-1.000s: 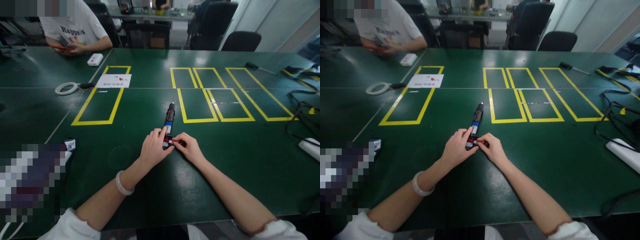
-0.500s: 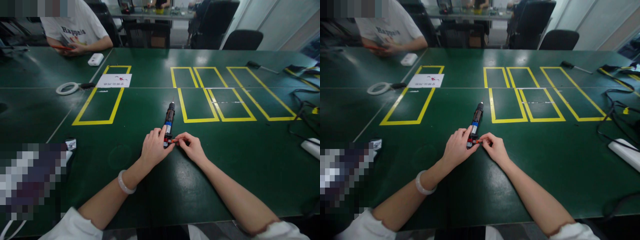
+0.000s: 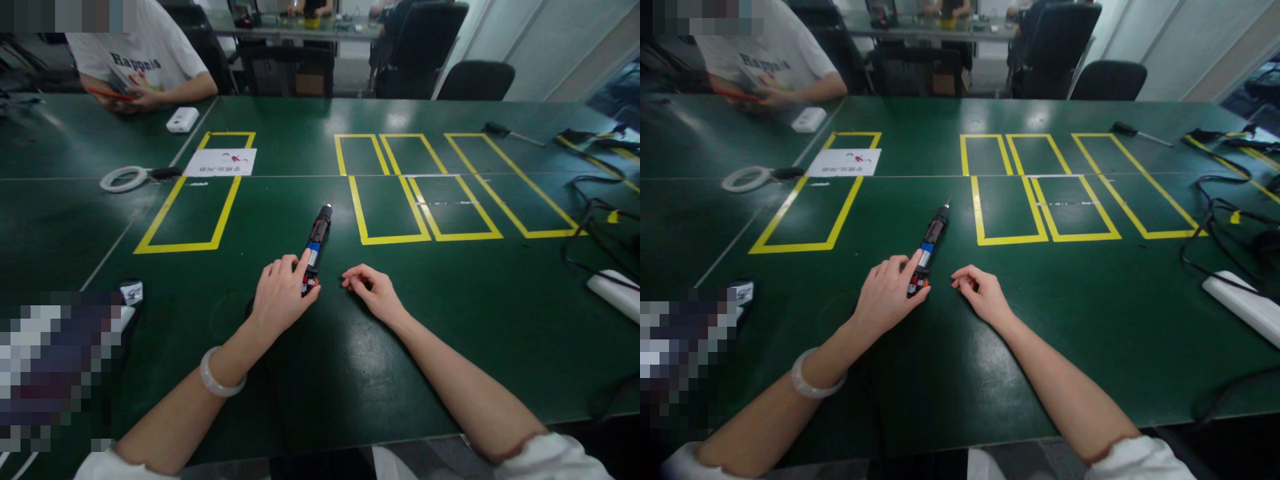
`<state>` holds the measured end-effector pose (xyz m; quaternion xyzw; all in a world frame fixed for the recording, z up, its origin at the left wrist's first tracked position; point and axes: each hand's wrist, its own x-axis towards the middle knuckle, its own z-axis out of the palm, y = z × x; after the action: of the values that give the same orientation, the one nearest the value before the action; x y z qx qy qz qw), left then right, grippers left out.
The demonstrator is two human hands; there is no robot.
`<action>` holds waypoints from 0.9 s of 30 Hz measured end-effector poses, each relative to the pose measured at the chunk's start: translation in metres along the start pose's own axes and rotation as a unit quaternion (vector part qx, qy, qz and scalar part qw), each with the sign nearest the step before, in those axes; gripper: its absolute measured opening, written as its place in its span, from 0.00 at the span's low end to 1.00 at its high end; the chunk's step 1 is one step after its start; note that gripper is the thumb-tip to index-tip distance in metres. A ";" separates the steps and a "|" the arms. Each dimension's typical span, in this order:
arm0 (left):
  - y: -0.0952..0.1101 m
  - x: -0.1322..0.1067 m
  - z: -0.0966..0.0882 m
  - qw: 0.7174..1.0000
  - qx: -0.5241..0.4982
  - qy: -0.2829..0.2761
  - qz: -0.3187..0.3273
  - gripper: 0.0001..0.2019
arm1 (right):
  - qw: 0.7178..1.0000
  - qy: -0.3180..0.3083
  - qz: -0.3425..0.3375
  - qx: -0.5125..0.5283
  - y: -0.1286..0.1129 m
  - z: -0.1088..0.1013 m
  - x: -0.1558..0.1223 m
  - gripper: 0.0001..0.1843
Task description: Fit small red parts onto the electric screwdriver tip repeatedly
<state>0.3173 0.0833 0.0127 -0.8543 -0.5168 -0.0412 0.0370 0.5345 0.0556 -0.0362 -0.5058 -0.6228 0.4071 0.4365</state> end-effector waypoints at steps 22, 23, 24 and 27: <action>-0.190 -0.027 -0.008 0.957 0.118 -0.119 -0.235 0.36 | 1.000 -0.017 0.019 -0.001 -0.010 -0.001 0.001 0.08; -0.194 -0.028 -0.009 0.957 0.118 -0.117 -0.239 0.36 | 1.000 -0.017 0.019 -0.003 -0.010 -0.002 0.001 0.08; -0.198 -0.029 -0.009 0.956 0.118 -0.115 -0.244 0.35 | 1.000 -0.018 0.018 -0.004 -0.010 -0.002 0.001 0.08; -0.200 -0.031 -0.010 0.955 0.127 -0.092 -0.250 0.34 | 1.000 -0.019 0.011 -0.005 -0.009 -0.002 0.000 0.08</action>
<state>0.1257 0.1479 0.0238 -0.6861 -0.7160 0.0959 0.0862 0.5337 0.0546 -0.0269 -0.5075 -0.6272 0.4182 0.4174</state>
